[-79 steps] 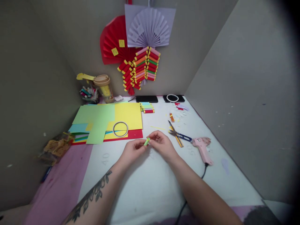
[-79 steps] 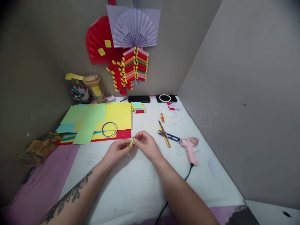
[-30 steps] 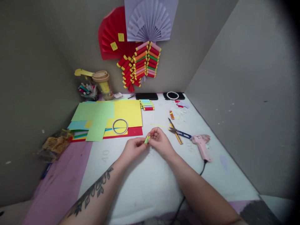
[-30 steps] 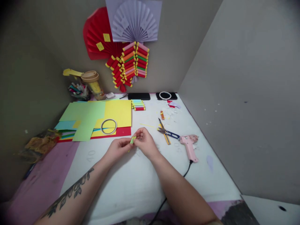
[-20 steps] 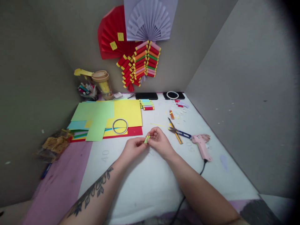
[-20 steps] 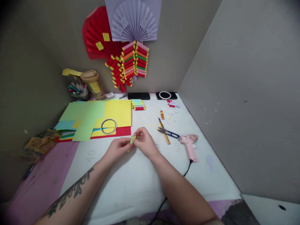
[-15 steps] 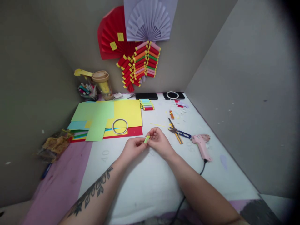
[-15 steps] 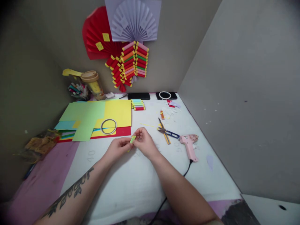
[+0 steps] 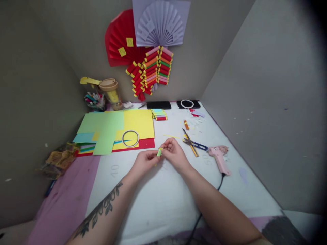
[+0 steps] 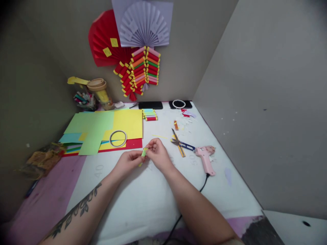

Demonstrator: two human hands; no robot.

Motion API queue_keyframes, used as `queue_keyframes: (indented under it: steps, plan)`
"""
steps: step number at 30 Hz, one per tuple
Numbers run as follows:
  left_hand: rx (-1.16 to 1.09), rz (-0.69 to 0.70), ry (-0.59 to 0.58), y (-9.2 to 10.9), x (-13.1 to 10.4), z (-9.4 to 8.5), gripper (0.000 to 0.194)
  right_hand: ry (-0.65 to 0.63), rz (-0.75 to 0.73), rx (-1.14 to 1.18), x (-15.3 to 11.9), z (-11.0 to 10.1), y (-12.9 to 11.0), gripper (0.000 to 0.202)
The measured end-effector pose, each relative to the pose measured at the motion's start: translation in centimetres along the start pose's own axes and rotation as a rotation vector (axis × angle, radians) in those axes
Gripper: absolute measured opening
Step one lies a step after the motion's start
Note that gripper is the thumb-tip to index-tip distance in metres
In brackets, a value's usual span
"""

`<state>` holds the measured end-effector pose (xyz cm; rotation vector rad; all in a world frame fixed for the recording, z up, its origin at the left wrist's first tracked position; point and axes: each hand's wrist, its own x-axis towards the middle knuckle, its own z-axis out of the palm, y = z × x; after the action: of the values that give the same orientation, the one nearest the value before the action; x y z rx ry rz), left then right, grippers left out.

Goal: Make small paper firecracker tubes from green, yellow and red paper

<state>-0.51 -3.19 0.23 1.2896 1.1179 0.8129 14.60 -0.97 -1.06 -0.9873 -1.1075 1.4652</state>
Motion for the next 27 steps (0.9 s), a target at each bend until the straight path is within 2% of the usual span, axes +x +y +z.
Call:
queue_keyframes:
  steps: [7,14,17,22,27]
  plan:
    - [0.000,0.000,0.011,0.07,-0.09,0.11,0.036,0.023,0.013,-0.004,-0.09,0.15,-0.27,0.029]
    - [-0.070,-0.003,0.004,0.36,-0.05,0.18,0.030,0.070,0.050,0.024,-0.08,0.06,-0.73,0.023]
    - [-0.169,-0.022,0.066,0.09,0.16,0.21,0.033,0.099,0.052,-0.019,-0.09,-0.06,-0.80,0.024]
    - [-0.286,-0.045,0.177,-0.35,0.28,0.23,0.031,-0.102,0.126,-0.033,-0.14,-0.18,-0.14,0.021]
    - [-0.380,-0.064,0.111,0.02,0.01,0.19,0.034,-0.179,0.210,0.076,-0.29,-0.11,0.07,0.024]
